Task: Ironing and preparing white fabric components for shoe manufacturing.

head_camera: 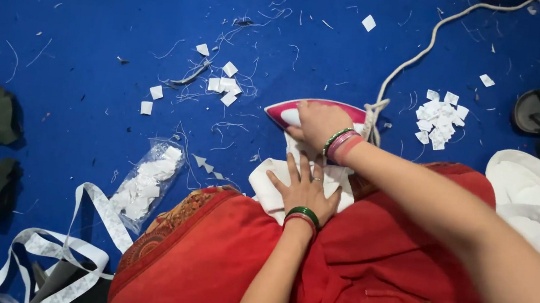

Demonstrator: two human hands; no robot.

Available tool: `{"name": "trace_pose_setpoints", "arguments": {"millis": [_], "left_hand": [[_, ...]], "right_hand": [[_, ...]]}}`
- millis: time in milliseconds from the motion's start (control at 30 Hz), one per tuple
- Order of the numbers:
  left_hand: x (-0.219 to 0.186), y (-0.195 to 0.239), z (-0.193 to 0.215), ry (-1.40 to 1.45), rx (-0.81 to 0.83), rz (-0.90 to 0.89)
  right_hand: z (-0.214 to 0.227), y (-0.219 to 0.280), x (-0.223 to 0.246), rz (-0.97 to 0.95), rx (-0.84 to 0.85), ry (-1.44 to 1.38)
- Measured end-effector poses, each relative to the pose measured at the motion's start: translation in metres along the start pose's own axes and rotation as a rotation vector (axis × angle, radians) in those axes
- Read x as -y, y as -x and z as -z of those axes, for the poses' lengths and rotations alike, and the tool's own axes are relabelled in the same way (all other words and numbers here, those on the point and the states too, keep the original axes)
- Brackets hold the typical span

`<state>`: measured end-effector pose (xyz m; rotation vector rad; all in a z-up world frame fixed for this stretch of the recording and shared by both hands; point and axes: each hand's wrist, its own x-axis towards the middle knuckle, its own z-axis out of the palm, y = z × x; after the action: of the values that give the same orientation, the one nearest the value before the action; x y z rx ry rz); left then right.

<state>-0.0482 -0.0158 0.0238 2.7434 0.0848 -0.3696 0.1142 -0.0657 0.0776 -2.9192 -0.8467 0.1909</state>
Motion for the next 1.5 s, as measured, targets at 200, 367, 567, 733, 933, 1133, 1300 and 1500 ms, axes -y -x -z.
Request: {"name": "trace_pose_setpoints", "arguments": {"millis": [200, 367, 567, 733, 933, 1133, 1300, 1500], "left_hand": [[-0.003, 0.000, 0.012, 0.000, 0.002, 0.005], [0.001, 0.001, -0.001, -0.016, -0.036, -0.010], [0.000, 0.004, 0.009, 0.001, 0.026, 0.014], [0.000, 0.006, 0.013, 0.003, 0.035, 0.022], [0.002, 0.005, 0.010, 0.038, 0.015, 0.023], [0.003, 0.002, 0.003, 0.062, -0.001, 0.022], [0.003, 0.004, 0.005, 0.036, 0.005, 0.016], [0.003, 0.005, 0.014, 0.002, 0.011, -0.001]], "right_hand": [[0.007, -0.024, 0.005, -0.096, 0.088, -0.015], [0.010, -0.019, 0.004, -0.168, 0.083, -0.079], [0.018, 0.000, -0.013, 0.017, 0.168, 0.046], [0.019, 0.011, -0.023, 0.013, 0.223, 0.077], [0.022, 0.022, -0.039, -0.017, 0.261, 0.149], [0.030, 0.035, -0.056, -0.033, 0.272, 0.218], [0.053, 0.040, -0.053, -0.029, 0.201, 0.275], [0.040, 0.034, -0.025, -0.029, 0.202, 0.158]]}}
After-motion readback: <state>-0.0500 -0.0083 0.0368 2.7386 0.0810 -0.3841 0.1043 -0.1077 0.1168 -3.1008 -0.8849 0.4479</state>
